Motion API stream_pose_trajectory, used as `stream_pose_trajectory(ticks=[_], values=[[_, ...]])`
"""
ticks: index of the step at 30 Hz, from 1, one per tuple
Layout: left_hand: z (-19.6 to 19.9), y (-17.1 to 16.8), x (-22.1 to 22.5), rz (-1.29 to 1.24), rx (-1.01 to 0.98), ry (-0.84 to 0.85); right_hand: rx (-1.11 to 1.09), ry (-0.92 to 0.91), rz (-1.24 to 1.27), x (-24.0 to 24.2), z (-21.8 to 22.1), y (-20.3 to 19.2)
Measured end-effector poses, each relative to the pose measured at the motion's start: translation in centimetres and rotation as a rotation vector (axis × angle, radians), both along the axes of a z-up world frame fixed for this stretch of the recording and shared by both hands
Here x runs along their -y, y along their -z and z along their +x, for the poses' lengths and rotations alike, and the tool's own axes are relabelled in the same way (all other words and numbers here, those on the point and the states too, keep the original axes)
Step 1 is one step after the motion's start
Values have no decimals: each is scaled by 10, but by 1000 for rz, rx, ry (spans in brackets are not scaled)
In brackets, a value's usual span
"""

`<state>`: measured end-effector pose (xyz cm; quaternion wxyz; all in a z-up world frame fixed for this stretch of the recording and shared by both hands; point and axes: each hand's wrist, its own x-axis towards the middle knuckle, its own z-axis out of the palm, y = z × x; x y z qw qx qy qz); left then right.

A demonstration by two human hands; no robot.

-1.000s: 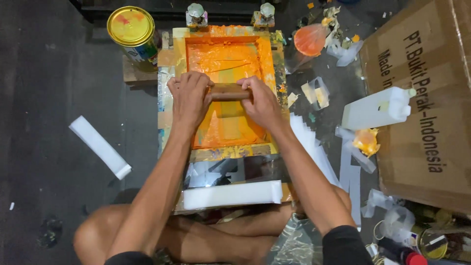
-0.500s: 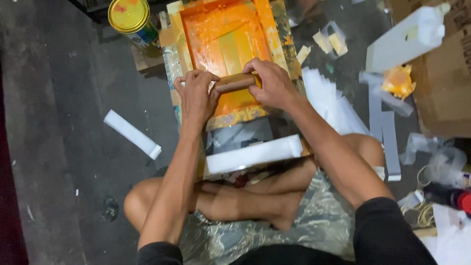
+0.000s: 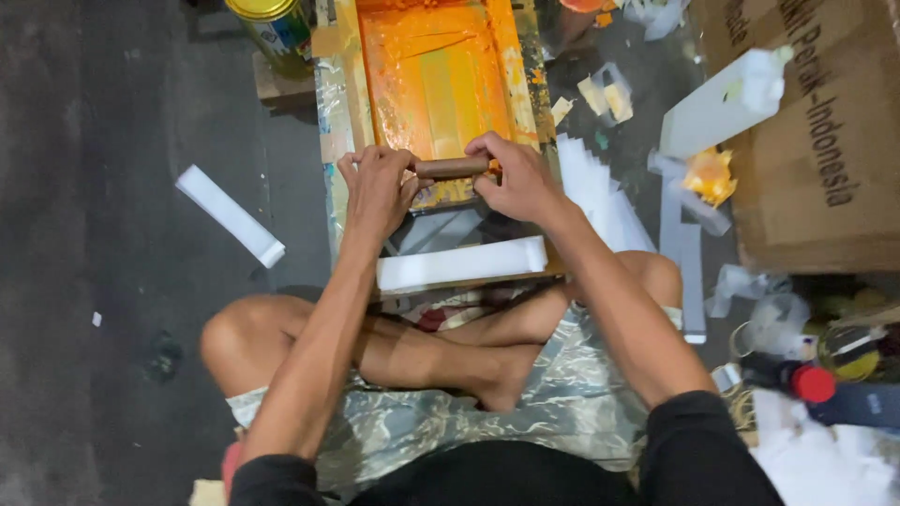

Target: Manual screen printing of orange ink onto small white strips using a squeegee and a screen frame while sitting on the floor.

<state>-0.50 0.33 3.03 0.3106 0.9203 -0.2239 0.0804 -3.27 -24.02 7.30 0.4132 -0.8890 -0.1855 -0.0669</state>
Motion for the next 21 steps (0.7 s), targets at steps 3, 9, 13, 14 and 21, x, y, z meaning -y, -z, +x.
stream_pose_trajectory(ticks=[3,9,13,14,21], values=[[-4,7,0,-17,-10,-15,-36,-8,-2,0,-2,2],[-8,-2,3,-50,-33,-36,-20,-64,38,-2,0,4],[-1,8,3,-55,-62,-41,-27,-54,67,-1,2,15],[0,10,3,-37,-52,-41,-39,-47,83,-2,2,14],[29,15,2,108,37,-26,-41,0,-43,8,39,41]])
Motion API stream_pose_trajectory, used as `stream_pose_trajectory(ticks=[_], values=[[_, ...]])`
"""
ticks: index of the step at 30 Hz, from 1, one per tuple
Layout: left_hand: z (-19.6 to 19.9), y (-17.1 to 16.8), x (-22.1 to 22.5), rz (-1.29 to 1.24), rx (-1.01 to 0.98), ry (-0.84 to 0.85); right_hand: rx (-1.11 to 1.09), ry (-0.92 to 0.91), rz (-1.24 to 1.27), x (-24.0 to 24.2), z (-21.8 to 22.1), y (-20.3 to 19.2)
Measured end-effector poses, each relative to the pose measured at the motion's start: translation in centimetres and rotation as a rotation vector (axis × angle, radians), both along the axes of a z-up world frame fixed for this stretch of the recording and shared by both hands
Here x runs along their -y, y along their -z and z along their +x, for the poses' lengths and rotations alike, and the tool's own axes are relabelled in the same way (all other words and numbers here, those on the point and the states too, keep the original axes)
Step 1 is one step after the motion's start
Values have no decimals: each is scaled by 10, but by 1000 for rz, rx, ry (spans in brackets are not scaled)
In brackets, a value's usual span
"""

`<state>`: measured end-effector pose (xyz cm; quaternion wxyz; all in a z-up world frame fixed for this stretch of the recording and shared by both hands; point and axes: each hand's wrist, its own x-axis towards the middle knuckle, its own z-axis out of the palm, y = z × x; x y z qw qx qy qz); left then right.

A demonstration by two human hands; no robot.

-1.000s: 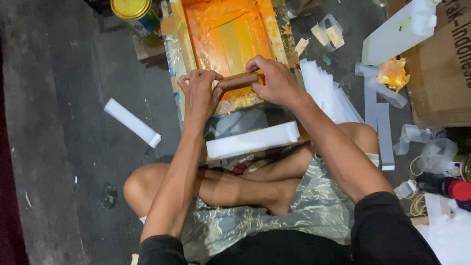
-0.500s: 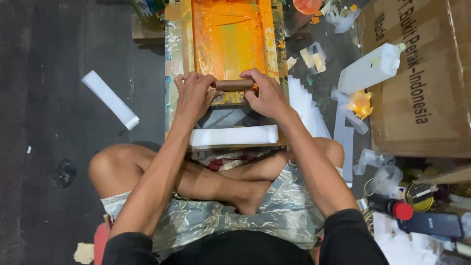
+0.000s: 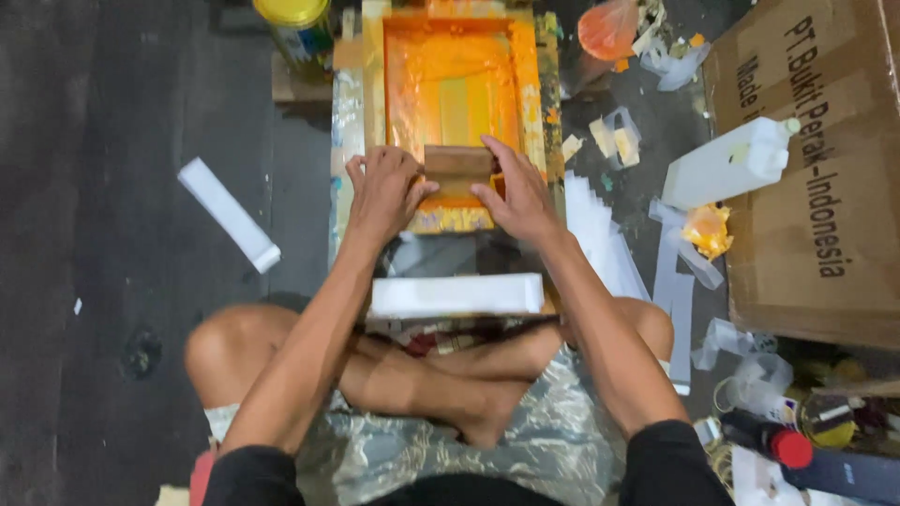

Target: Manual screen printing of orange ink onto small white strips using a squeegee and a screen frame while sitting on the floor.

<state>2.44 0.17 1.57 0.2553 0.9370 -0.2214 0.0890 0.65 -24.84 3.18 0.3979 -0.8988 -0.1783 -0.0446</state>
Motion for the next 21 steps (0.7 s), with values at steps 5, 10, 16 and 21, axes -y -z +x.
stream_pose_trajectory(ticks=[5,10,16,21], values=[[24,-8,1,23,-22,17,7,16,-63,3,26,2],[53,-6,6,13,-25,-11,33,23,-68,3,58,8],[78,-2,16,-79,32,-86,198,94,7,-3,84,8],[78,9,16,-42,39,-116,231,59,-53,-5,82,9]])
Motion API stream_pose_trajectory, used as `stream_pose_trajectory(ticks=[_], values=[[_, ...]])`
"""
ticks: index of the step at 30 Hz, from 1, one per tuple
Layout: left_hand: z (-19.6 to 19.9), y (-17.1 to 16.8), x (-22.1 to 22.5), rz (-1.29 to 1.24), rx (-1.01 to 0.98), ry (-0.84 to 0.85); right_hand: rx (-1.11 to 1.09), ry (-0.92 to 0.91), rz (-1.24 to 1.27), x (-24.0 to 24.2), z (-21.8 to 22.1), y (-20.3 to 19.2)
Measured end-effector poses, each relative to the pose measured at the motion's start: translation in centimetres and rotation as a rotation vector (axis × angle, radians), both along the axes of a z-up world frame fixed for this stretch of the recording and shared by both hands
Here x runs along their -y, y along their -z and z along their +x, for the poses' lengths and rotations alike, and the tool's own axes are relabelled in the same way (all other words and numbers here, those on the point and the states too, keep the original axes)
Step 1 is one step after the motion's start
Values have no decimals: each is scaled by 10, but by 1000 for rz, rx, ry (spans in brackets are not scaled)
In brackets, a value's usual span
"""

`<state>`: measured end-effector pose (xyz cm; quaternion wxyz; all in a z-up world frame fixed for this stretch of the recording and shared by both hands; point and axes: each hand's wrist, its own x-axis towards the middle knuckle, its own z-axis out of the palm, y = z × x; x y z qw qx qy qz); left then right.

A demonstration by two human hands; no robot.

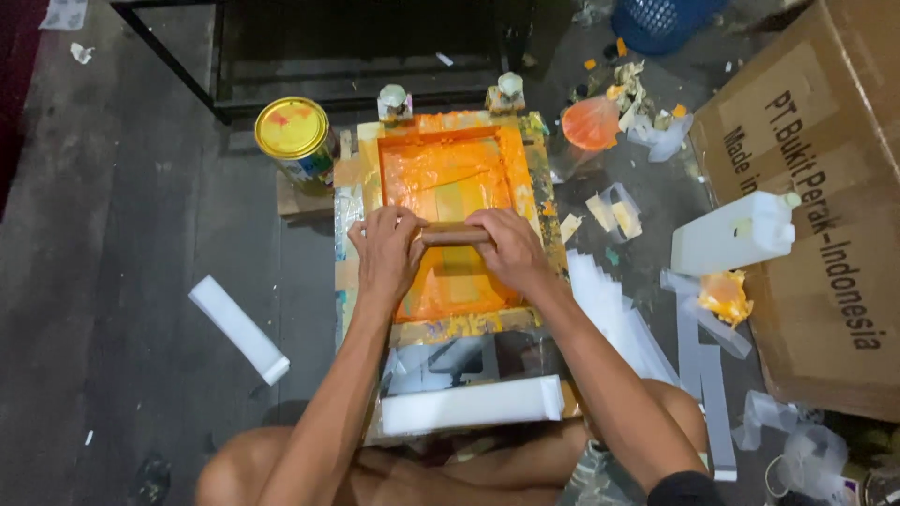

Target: Manual screen printing of orange ink onto small white strips using a squeegee and a screen frame while sitting on the floor.

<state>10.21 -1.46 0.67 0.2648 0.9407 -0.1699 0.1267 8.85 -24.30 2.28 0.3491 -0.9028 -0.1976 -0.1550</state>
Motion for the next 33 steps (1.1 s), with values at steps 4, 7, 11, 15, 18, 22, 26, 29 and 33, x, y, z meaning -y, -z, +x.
stream_pose_trajectory(ticks=[4,7,11,15,18,22,26,29,33], values=[[-16,-10,-6,-17,-53,14,-52,-7,-16,-2,-15,-14],[-43,-18,-10,-82,-100,-10,-71,1,-6,-4,-39,-16],[-81,-16,-9,-139,-65,-84,-96,15,-40,-5,-81,-22],[-99,5,-3,-124,-44,-216,-106,24,13,-4,-112,-30],[-102,19,-7,-177,-102,-265,-50,194,63,-4,-130,-46],[-104,21,-8,-228,-88,-227,-42,475,58,0,-137,-9],[-101,21,-7,-282,-133,-242,-15,648,76,-1,-134,0],[-108,19,-8,-300,-146,-235,-15,676,115,-3,-136,0],[-105,16,-6,-290,-174,-257,-70,701,104,6,-131,2]])
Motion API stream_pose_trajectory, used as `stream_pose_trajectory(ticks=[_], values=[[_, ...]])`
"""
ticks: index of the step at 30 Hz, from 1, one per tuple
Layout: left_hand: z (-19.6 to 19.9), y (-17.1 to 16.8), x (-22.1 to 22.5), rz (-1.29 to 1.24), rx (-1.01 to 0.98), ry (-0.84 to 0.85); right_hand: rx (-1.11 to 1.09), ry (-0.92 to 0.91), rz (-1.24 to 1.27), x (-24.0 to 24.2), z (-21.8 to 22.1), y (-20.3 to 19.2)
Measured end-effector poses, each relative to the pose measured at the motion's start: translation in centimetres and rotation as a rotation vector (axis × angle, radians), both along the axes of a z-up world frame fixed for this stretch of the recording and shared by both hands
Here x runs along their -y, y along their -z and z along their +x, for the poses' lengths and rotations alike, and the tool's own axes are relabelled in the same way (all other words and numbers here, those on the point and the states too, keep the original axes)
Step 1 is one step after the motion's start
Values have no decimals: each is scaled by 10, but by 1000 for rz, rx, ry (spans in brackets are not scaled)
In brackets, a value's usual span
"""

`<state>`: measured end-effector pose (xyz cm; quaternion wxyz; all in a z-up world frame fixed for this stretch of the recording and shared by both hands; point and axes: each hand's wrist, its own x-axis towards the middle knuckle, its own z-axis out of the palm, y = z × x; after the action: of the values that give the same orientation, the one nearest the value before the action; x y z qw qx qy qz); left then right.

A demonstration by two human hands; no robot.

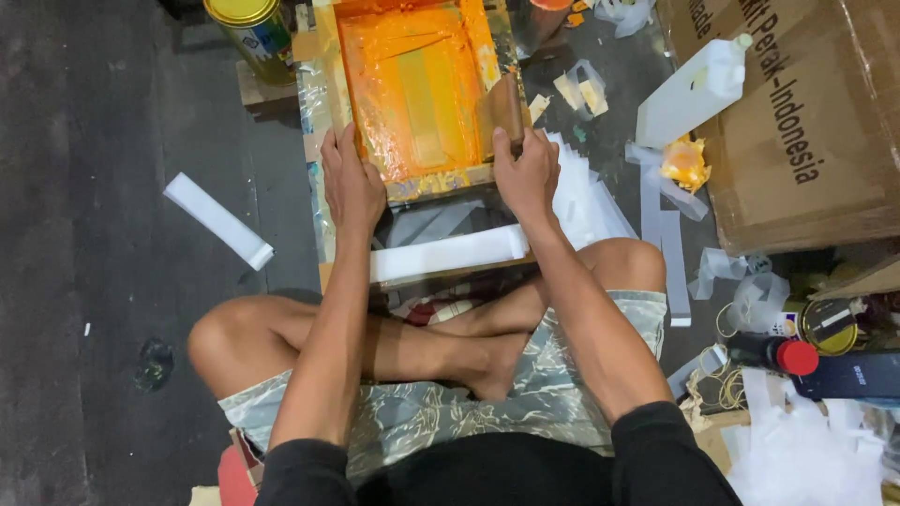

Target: Manual screen printing of orange ink onto small white strips using a squeegee and a screen frame while sitting on the floor.

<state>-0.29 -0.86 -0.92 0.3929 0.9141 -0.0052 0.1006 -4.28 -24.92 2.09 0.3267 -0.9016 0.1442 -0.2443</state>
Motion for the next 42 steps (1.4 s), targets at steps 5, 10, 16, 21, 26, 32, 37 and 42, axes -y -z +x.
stream_pose_trajectory(ticks=[5,10,16,21,26,32,37,42], values=[[-3,-8,1,-13,25,10,-89,-32,-1,7,0,-3],[0,-9,1,-22,25,-2,-89,-49,3,1,-1,-20],[1,-2,-1,-81,54,19,-87,-95,-18,-5,-2,-35],[-5,-1,-18,-192,-18,166,-38,-130,-121,7,-11,-32],[-26,-9,-47,49,5,283,149,-196,-302,-9,-39,-70],[-38,-11,-50,69,174,299,160,-457,-255,-39,-74,-68],[-14,-18,-48,32,328,225,-1,-539,-261,-48,-78,-48],[5,-60,-42,-11,429,105,-6,-500,-390,-57,-63,-30]])
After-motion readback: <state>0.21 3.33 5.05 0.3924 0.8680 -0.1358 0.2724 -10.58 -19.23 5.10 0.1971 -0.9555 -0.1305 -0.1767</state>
